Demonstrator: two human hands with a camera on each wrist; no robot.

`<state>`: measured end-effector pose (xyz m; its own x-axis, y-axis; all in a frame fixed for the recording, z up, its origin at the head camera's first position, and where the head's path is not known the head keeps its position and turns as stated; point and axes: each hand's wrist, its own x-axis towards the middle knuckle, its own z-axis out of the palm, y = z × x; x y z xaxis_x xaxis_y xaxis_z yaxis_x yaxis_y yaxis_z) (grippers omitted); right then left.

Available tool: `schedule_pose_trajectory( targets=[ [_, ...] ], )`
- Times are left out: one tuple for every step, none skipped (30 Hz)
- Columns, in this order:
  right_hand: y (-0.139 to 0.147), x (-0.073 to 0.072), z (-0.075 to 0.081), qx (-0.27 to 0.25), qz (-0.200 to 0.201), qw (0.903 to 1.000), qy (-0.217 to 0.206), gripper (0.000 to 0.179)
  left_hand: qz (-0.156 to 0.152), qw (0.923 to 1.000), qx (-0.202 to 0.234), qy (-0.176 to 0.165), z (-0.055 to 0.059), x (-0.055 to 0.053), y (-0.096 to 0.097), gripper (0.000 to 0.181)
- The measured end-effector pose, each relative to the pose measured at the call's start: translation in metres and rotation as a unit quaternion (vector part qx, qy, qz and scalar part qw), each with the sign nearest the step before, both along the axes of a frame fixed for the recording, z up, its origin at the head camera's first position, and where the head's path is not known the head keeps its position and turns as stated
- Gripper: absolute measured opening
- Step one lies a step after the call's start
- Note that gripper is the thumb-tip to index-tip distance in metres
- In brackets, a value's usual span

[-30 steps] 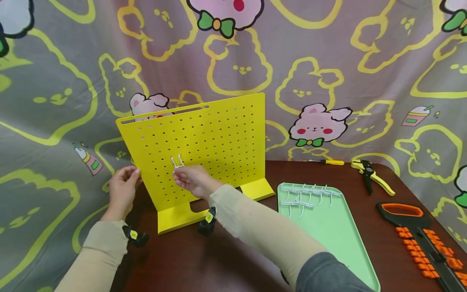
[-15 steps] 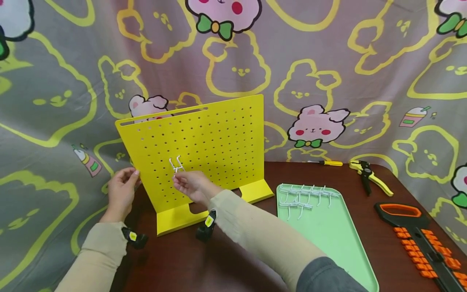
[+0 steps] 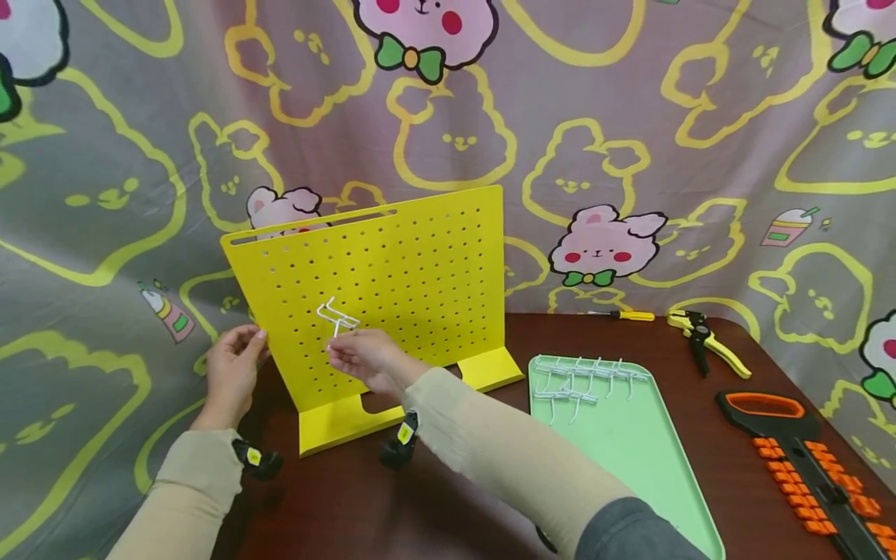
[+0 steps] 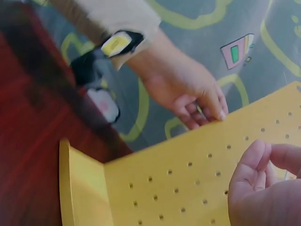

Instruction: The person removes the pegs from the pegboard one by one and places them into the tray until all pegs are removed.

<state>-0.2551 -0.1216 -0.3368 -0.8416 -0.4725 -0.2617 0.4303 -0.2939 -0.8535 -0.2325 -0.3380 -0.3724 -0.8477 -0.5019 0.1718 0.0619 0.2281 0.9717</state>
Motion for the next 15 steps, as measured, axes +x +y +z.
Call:
schedule_pose_trajectory(
  targets=[
    [0.003,0.0,0.0,0.009,0.001,0.9998,0.015,0.008,0.001,1.0,0.003,0.003,0.0,0.0,0.0,0.016],
    [0.005,0.0,0.0,0.016,0.003,0.9994,0.03,0.01,0.001,1.0,0.005,0.006,0.001,0.0,0.0,0.016],
    [0.008,0.0,0.0,0.022,0.004,0.9987,0.045,0.013,0.001,0.9999,0.008,0.009,0.001,0.0,0.0,0.016],
    [0.011,0.0,0.0,0.029,0.003,0.9978,0.06,0.014,0.001,0.9999,0.01,0.012,0.001,0.0,0.0,0.017],
    [0.014,-0.001,-0.001,0.034,0.001,0.9969,0.071,0.015,0.0,0.9998,0.015,0.013,0.001,0.0,0.0,0.016],
    [0.017,-0.002,-0.001,0.037,0.001,0.9961,0.08,0.016,0.001,0.9998,0.011,0.013,0.001,0.0,0.0,0.015],
    [0.02,-0.003,-0.001,0.042,0.001,0.9953,0.088,0.018,0.0,0.9998,0.012,0.015,0.001,0.0,0.0,0.015],
    [0.023,-0.003,-0.001,0.046,0.001,0.9945,0.094,0.018,0.0,0.9998,0.014,0.014,0.001,0.0,0.0,0.014],
    [0.027,-0.004,-0.001,0.051,0.001,0.9937,0.099,0.019,0.0,0.9998,0.016,0.014,0.001,0.0,0.0,0.012],
    [0.03,-0.005,-0.001,0.055,-0.001,0.9932,0.103,0.018,0.0,0.9997,0.018,0.014,0.0,0.0,0.0,0.01],
    [0.035,-0.005,-0.001,0.058,0.0,0.9927,0.105,0.018,-0.001,0.9997,0.019,0.016,0.0,0.001,0.0,0.009],
    [0.039,-0.006,0.0,0.061,0.001,0.9923,0.108,0.018,-0.001,0.9996,0.021,0.017,-0.001,0.001,-0.001,0.008],
    [0.044,-0.007,0.0,0.066,0.001,0.9917,0.11,0.019,-0.001,0.9995,0.024,0.018,-0.001,0.001,0.0,0.007],
    [0.05,-0.009,0.0,0.07,0.0,0.9911,0.113,0.018,0.001,0.9993,0.03,0.02,-0.001,0.0,0.0,0.005],
    [0.055,-0.01,0.0,0.074,-0.001,0.9905,0.116,0.018,0.001,0.9993,0.028,0.023,-0.001,0.0,-0.001,0.005]
  ],
)
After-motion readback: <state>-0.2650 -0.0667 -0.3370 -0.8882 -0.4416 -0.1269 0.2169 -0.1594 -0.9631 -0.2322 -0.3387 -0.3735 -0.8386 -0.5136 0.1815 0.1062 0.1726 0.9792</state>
